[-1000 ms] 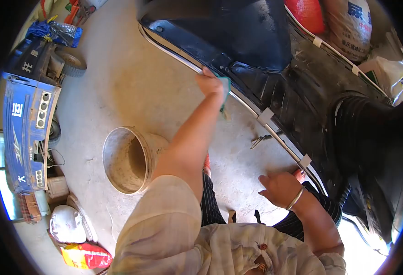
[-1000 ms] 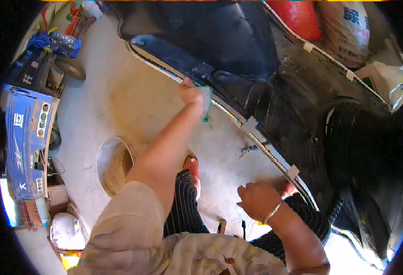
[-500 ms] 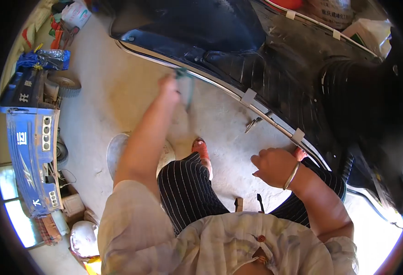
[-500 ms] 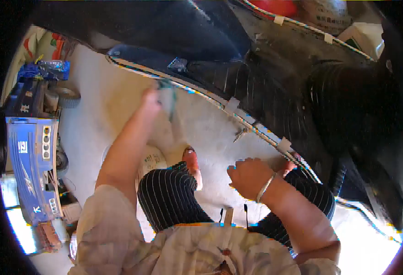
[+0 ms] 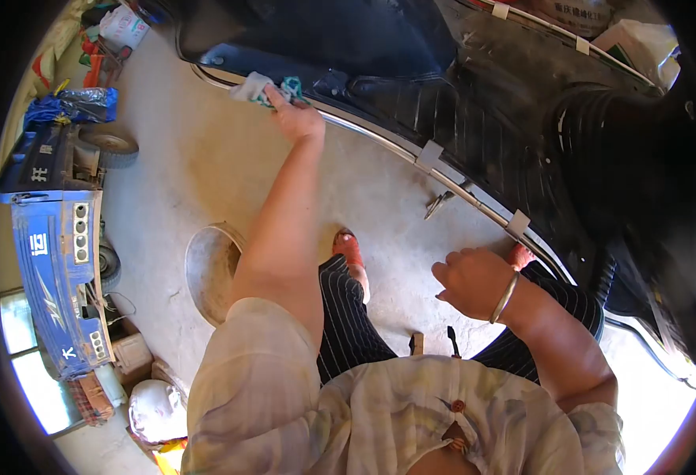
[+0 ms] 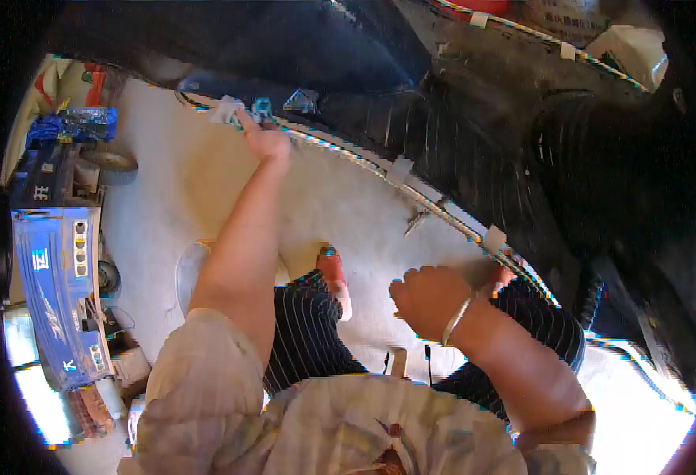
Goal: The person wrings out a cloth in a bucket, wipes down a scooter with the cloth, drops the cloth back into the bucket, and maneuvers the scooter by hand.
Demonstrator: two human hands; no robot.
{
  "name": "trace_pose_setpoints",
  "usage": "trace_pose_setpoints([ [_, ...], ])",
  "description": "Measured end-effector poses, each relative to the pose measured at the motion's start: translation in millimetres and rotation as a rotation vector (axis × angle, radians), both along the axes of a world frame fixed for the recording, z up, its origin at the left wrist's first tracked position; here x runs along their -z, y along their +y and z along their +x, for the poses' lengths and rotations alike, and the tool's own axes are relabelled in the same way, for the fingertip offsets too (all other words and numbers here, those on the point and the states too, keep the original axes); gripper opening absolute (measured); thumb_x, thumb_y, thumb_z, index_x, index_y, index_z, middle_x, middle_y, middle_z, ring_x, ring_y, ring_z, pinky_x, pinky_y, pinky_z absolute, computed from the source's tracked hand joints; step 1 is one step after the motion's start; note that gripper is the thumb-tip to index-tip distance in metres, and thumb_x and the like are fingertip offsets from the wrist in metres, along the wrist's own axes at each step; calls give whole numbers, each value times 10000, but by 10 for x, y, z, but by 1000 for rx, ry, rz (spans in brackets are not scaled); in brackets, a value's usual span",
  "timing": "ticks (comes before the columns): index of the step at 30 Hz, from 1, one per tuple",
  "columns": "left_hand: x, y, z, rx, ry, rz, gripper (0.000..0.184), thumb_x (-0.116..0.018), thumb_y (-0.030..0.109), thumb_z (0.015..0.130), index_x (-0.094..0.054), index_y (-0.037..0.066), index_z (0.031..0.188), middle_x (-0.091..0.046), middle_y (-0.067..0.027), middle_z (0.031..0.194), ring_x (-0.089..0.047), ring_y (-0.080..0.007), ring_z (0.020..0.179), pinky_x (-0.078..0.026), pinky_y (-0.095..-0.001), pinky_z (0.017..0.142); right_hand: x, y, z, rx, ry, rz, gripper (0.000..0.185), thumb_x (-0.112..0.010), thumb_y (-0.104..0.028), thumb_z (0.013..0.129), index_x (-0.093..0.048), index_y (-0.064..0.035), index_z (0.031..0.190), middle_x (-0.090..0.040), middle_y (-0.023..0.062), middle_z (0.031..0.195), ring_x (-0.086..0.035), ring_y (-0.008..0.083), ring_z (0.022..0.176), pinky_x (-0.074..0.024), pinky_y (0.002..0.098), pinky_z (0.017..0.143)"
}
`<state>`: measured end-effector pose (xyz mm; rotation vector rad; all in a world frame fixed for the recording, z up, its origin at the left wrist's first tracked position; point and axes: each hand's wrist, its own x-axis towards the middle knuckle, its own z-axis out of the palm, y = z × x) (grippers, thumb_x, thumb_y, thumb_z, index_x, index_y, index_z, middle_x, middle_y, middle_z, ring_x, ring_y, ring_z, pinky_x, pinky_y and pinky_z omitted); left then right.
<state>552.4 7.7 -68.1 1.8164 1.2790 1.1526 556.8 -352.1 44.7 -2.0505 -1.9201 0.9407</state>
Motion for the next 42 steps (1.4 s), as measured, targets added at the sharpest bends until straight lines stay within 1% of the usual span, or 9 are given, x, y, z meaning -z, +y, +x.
trace_pose_setpoints([
  [2, -126, -398, -32, 30, 280, 184, 578, -480, 44, 755, -266, 72, 1291, -450, -234, 1104, -478, -353, 980, -384, -391, 817, -12, 21, -18, -8, -1, -24, 235, -585, -243, 734, -527, -21, 781, -550, 133, 720, -552, 295, 713, -439, 381, 631],
  [8, 596, -1191, 30, 277, 209, 229, 551, -458, 13, 742, -310, 74, 1270, -513, -240, 1015, -506, -365, 934, -393, -393, 806, 69, 51, -93, -34, -32, -45, 243, -598, -249, 728, -549, -21, 793, -558, 126, 729, -558, 292, 710, -439, 386, 631],
  [10, 629, -1548, -7, 479, 348, -68, 539, -459, -7, 714, -373, 85, 1238, -527, -243, 994, -511, -385, 919, -405, -398, 793, 83, 64, -77, -37, -38, -40, 246, -597, -250, 729, -552, -20, 801, -558, 125, 725, -560, 293, 704, -439, 389, 630],
  [21, -20, -1667, -167, 889, 613, -301, 455, -467, -14, 652, -557, 114, 1079, -580, -204, 955, -568, -287, 902, -435, -311, 780, 214, 260, 21, -22, -43, -179, 273, -576, -263, 730, -584, -37, 883, -595, 164, 863, -575, 316, 837, -459, 411, 707],
  [25, -544, -1884, -347, 888, 389, -356, 389, -464, -1, 693, -569, 112, 1049, -598, -152, 923, -580, -249, 833, -467, -321, 720, 163, 264, 177, 117, -88, -151, 287, -585, -270, 729, -593, -34, 892, -593, 151, 918, -563, 302, 892, -458, 396, 738],
  [28, -1232, -2094, -589, 882, -17, -711, 311, -479, 42, 737, -564, 116, 1026, -569, -71, 894, -563, -179, 750, -490, -310, 637, 248, 240, 330, 264, -41, 23, 373, -618, -268, 698, -533, 2, 942, -553, 206, 952, -557, 334, 863, -445, 398, 762],
  [31, -1410, -2160, -847, 780, -285, -858, 237, -534, 138, 773, -537, 108, 1008, -532, -16, 864, -521, -101, 698, -480, -277, 587, 260, 146, 257, 184, 57, 529, 476, -643, -265, 695, -461, 21, 1028, -472, 207, 1087, -540, 309, 927, -446, 368, 793],
  [38, -1299, -2541, -1401, 771, -320, -1064, 124, -583, 196, 767, -510, 135, 845, -524, 28, 764, -500, -93, 655, -410, -231, 518, 153, 33, -213, 600, 1617, 112, 513, -578, -310, 767, -367, -62, 1164, -470, 125, 1094, -536, 274, 918, -461, 469, 735],
  [42, -1114, -2719, -1677, 980, -10, -1019, 190, -601, 105, 722, -492, 96, 877, -489, -12, 820, -486, -117, 736, -411, -279, 585, 237, -120, -600, 869, 1484, -150, 395, -522, -361, 808, -475, -49, 1046, -529, 116, 990, -559, 260, 833, -470, 448, 694],
])
